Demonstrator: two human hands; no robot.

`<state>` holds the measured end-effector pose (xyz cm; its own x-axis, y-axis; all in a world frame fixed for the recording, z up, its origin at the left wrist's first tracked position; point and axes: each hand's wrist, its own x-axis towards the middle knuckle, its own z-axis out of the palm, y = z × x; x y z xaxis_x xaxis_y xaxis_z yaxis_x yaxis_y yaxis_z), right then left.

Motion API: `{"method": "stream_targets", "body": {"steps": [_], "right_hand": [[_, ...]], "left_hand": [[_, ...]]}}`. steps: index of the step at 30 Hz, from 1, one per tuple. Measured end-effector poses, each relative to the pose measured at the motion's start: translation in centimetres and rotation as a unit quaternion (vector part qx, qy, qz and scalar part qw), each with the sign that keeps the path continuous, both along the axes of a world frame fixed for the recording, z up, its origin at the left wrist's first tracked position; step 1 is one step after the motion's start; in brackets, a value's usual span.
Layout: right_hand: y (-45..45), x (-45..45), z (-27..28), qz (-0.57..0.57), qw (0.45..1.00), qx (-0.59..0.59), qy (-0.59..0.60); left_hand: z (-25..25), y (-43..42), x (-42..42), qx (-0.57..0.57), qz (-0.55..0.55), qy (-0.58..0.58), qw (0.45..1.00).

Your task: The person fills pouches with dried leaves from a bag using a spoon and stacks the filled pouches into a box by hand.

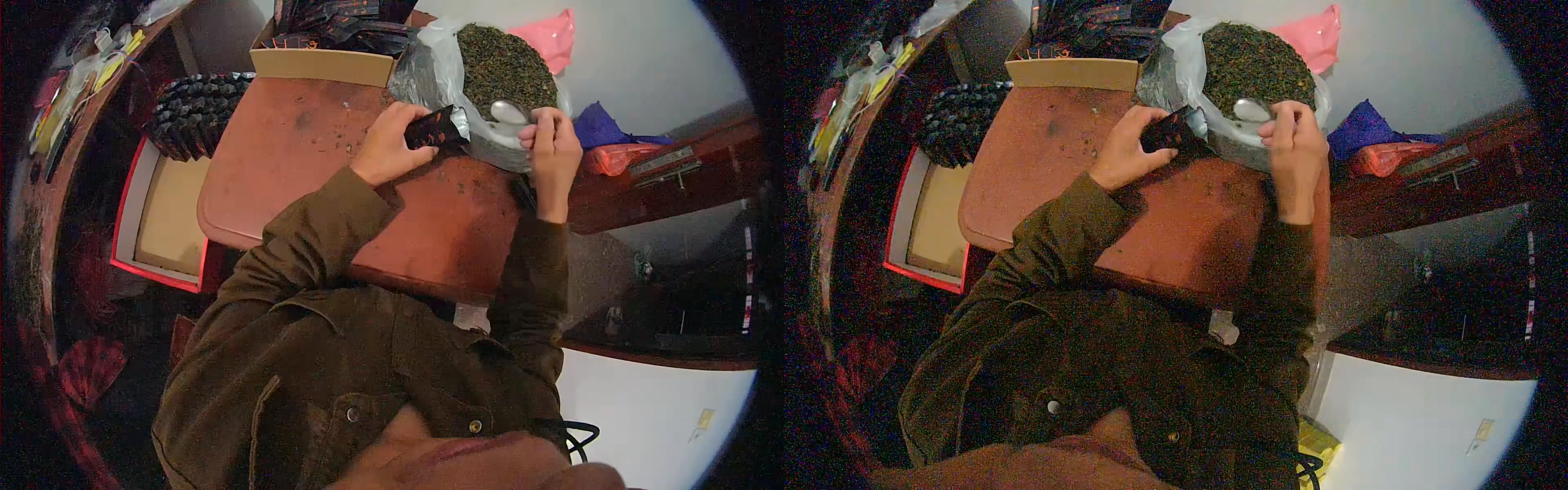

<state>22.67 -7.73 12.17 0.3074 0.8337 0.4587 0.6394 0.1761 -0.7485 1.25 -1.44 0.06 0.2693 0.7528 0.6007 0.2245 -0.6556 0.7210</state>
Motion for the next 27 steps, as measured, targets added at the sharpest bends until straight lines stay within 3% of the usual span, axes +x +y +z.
{"method": "stream_targets", "body": {"steps": [3, 6, 13, 16, 27], "right_hand": [[1.3, 1.2, 0.0, -0.018, 0.994, -0.104, -0.023], [3.7, 2.0, -1.9, 0.013, 0.989, -0.142, 0.042], [7.3, -0.6, -5.2, 0.02, 0.99, -0.05, 0.133], [7.6, -0.7, -5.4, 0.012, 0.992, -0.029, 0.121], [6.7, 1.2, -5.9, 0.034, 0.961, 0.042, 0.273]], "left_hand": [[0.2, -0.1, -0.1, -0.002, -0.004, 0.0, 1.0], [0.2, -0.3, 0.0, 0.007, -0.001, -0.005, 1.0], [0.0, 0.0, 0.1, 0.02, -0.006, -0.021, 1.0], [-0.1, 0.0, 0.0, 0.009, -0.008, -0.022, 1.0], [0.1, -0.1, -0.1, -0.023, 0.002, -0.028, 0.999]]}}
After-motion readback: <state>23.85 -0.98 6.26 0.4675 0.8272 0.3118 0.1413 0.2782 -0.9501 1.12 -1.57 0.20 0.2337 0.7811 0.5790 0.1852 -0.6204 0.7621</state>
